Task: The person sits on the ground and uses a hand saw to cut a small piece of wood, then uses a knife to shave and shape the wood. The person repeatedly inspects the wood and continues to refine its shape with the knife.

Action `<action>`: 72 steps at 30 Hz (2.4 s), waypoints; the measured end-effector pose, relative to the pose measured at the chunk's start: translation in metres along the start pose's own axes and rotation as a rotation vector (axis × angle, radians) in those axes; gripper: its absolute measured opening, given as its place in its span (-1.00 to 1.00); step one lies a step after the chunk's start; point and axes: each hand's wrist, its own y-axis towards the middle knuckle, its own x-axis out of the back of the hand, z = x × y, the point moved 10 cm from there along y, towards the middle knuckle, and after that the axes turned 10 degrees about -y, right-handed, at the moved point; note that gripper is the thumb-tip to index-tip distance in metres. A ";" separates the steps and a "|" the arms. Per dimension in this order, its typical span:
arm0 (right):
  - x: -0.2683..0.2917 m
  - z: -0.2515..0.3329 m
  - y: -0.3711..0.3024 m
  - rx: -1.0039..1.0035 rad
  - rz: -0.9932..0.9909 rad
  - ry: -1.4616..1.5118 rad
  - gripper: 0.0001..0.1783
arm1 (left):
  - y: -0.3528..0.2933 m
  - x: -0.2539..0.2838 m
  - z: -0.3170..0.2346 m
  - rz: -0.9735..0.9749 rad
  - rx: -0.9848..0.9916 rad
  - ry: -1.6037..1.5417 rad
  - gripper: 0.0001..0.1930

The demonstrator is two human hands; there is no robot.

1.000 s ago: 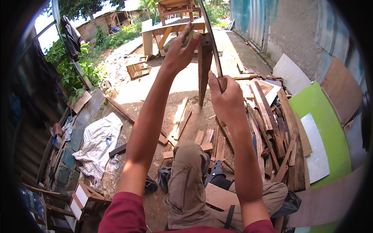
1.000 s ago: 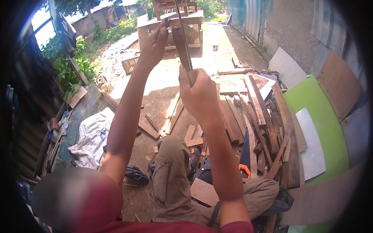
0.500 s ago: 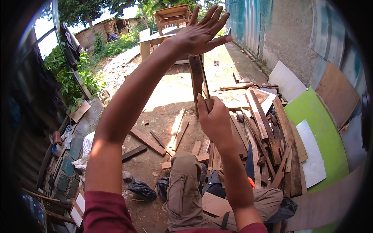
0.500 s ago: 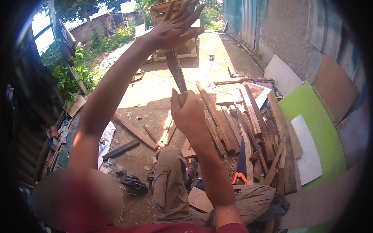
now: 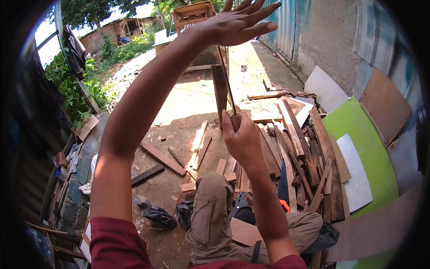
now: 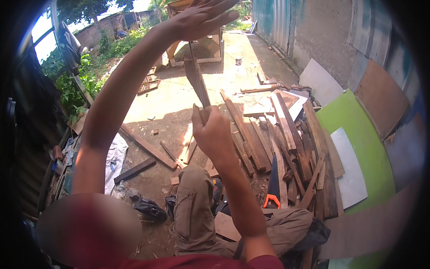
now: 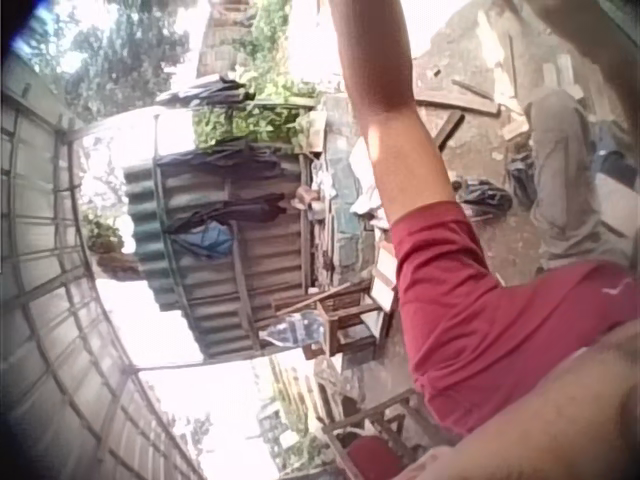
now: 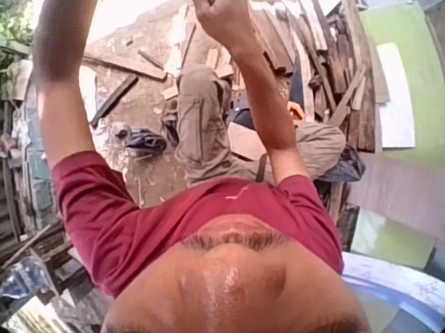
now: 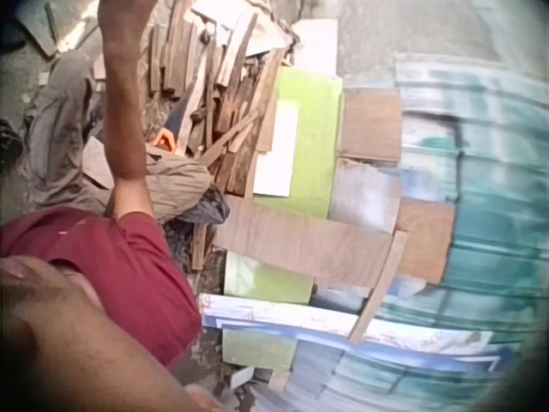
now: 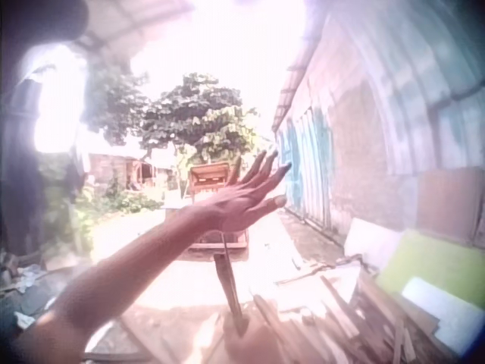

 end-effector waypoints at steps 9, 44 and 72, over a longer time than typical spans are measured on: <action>-0.001 -0.014 0.005 0.005 0.007 -0.042 -0.52 | -0.009 -0.061 0.022 0.303 0.161 0.128 -0.04; -0.002 -0.023 -0.039 -0.022 0.041 0.041 -0.55 | -0.045 -0.031 0.026 -0.232 0.025 -0.581 -0.27; 0.022 -0.027 -0.070 0.140 -0.219 0.267 -0.57 | -0.230 -0.130 -0.011 -0.692 0.482 -1.051 -0.32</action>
